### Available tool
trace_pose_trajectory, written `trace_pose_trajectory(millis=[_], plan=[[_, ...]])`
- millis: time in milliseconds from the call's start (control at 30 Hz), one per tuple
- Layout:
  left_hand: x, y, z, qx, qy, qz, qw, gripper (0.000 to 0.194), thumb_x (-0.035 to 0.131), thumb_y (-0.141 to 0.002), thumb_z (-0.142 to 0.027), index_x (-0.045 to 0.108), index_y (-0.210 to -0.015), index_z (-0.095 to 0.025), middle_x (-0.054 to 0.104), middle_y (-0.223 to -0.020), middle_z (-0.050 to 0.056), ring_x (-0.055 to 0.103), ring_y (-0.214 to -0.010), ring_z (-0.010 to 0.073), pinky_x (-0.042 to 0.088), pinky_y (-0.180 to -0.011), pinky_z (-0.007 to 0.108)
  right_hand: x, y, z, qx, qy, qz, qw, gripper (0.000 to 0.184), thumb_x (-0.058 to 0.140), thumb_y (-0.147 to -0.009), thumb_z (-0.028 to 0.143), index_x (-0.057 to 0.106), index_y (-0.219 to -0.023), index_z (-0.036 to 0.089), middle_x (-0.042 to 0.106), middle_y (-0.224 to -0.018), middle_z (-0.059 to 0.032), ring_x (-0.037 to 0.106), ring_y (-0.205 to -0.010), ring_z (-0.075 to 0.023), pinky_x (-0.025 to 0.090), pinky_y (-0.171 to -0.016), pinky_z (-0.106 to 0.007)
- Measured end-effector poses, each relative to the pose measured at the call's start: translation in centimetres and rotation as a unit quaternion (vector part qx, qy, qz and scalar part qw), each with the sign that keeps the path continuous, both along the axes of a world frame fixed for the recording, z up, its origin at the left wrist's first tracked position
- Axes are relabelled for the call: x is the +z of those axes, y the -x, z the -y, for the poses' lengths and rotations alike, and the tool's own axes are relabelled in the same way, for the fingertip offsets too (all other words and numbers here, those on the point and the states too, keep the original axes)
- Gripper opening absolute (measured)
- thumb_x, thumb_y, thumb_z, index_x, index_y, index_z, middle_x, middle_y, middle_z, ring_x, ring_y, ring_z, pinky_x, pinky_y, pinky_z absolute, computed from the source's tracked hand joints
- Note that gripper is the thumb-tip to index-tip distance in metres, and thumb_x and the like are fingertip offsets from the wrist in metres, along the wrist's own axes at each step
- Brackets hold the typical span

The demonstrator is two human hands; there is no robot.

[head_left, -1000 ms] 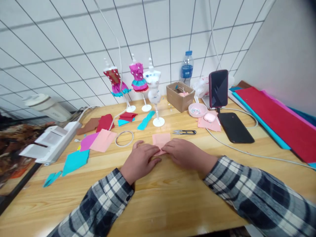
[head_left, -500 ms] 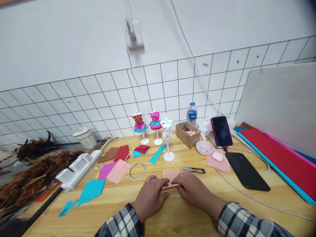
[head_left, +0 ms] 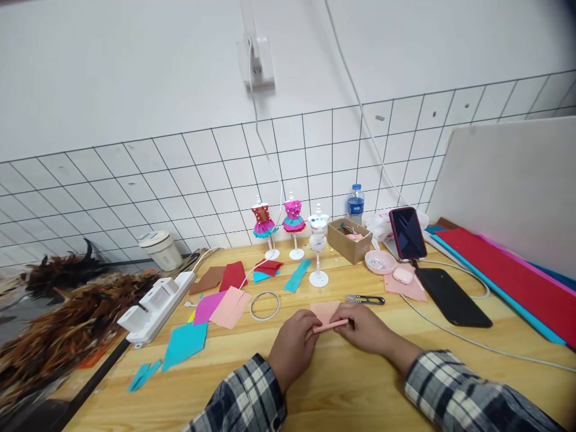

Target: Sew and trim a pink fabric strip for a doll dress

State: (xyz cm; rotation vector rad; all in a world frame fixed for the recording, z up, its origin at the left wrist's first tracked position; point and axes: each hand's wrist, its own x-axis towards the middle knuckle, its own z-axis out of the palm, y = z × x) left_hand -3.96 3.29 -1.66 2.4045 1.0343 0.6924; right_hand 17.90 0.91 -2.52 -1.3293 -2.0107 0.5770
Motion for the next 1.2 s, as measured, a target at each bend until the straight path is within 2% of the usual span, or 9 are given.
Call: trace_pose_trajectory(millis=[167, 333, 433, 700, 900, 1067, 1200], plan=[[0.2, 0.3, -0.4, 0.0, -0.018, -0.029, 0.999, 0.016, 0.057, -0.085, -0.016, 0.07, -0.093, -0.02, 0.07, -0.091, 0.006, 0.062, -0.09, 0.0224, 0.049, -0.082, 0.037, 0.2, 0.1, 0.2, -0.003, -0.019, 0.013, 1.0, 0.018, 0.061, -0.078, 0.011, 0.073, -0.084, 0.022, 0.067, -0.084, -0.004, 0.061, -0.085, -0.0193, 0.046, -0.077, -0.032], [0.4, 0.3, -0.6, -0.004, -0.046, -0.026, 0.999, 0.015, 0.056, -0.085, -0.016, 0.07, -0.089, -0.02, 0.07, -0.091, 0.007, 0.061, -0.092, 0.0227, 0.048, -0.083, 0.038, 0.7, -0.1, 0.6, 0.001, -0.079, 0.035, 0.996, 0.015, 0.062, -0.079, 0.014, 0.072, -0.085, 0.022, 0.066, -0.098, -0.0055, 0.058, -0.095, -0.0208, 0.044, -0.084, -0.035], [0.5, 0.0, -0.8, 0.004, -0.034, -0.02, 0.999, 0.014, 0.057, -0.085, -0.018, 0.07, -0.089, -0.02, 0.071, -0.088, 0.007, 0.062, -0.087, 0.0223, 0.048, -0.082, 0.038, 0.8, -0.3, 0.8, 0.004, -0.096, 0.05, 0.994, 0.012, 0.063, -0.08, 0.015, 0.071, -0.088, 0.021, 0.069, -0.093, -0.0045, 0.058, -0.093, -0.0205, 0.044, -0.083, -0.035], [1.1, -0.5, -0.1, -0.016, -0.048, -0.008, 0.999, 0.019, 0.054, -0.083, -0.011, 0.069, -0.09, -0.02, 0.071, -0.091, 0.005, 0.061, -0.091, 0.0196, 0.047, -0.086, 0.036, 0.5, -0.6, 0.8, 0.017, -0.072, 0.056, 0.996, 0.012, 0.062, -0.083, 0.014, 0.071, -0.086, 0.021, 0.071, -0.082, -0.0026, 0.057, -0.084, -0.0182, 0.042, -0.082, -0.033], [0.9, -0.1, 0.2, -0.024, -0.031, -0.032, 0.999, 0.021, 0.055, -0.082, -0.01, 0.069, -0.092, -0.021, 0.072, -0.09, 0.004, 0.062, -0.089, 0.0192, 0.045, -0.084, 0.036, 0.2, -0.7, 1.3, 0.009, -0.051, 0.043, 0.998, 0.025, 0.062, -0.076, 0.012, 0.068, -0.099, 0.019, 0.07, -0.095, -0.0042, 0.056, -0.091, -0.0212, 0.04, -0.087, -0.037], [1.0, -0.1, 0.3, -0.03, 0.011, -0.033, 0.999, 0.023, 0.055, -0.08, -0.007, 0.068, -0.092, -0.023, 0.071, -0.089, 0.002, 0.061, -0.089, 0.0183, 0.042, -0.085, 0.036, 0.4, -1.0, 1.7, 0.005, 0.005, 0.034, 0.999, 0.023, 0.06, -0.071, 0.007, 0.067, -0.088, 0.021, 0.068, -0.089, -0.0016, 0.056, -0.087, -0.0201, 0.04, -0.082, -0.036], [1.0, -0.2, 0.4, -0.023, 0.025, -0.028, 0.999, 0.024, 0.057, -0.08, -0.007, 0.067, -0.095, -0.023, 0.071, -0.09, 0.001, 0.06, -0.091, 0.0186, 0.041, -0.087, 0.036, 0.8, -1.0, 1.8, 0.002, 0.02, 0.032, 0.999, 0.02, 0.061, -0.076, 0.009, 0.069, -0.089, 0.022, 0.068, -0.091, -0.0023, 0.056, -0.09, -0.0205, 0.04, -0.083, -0.036]])
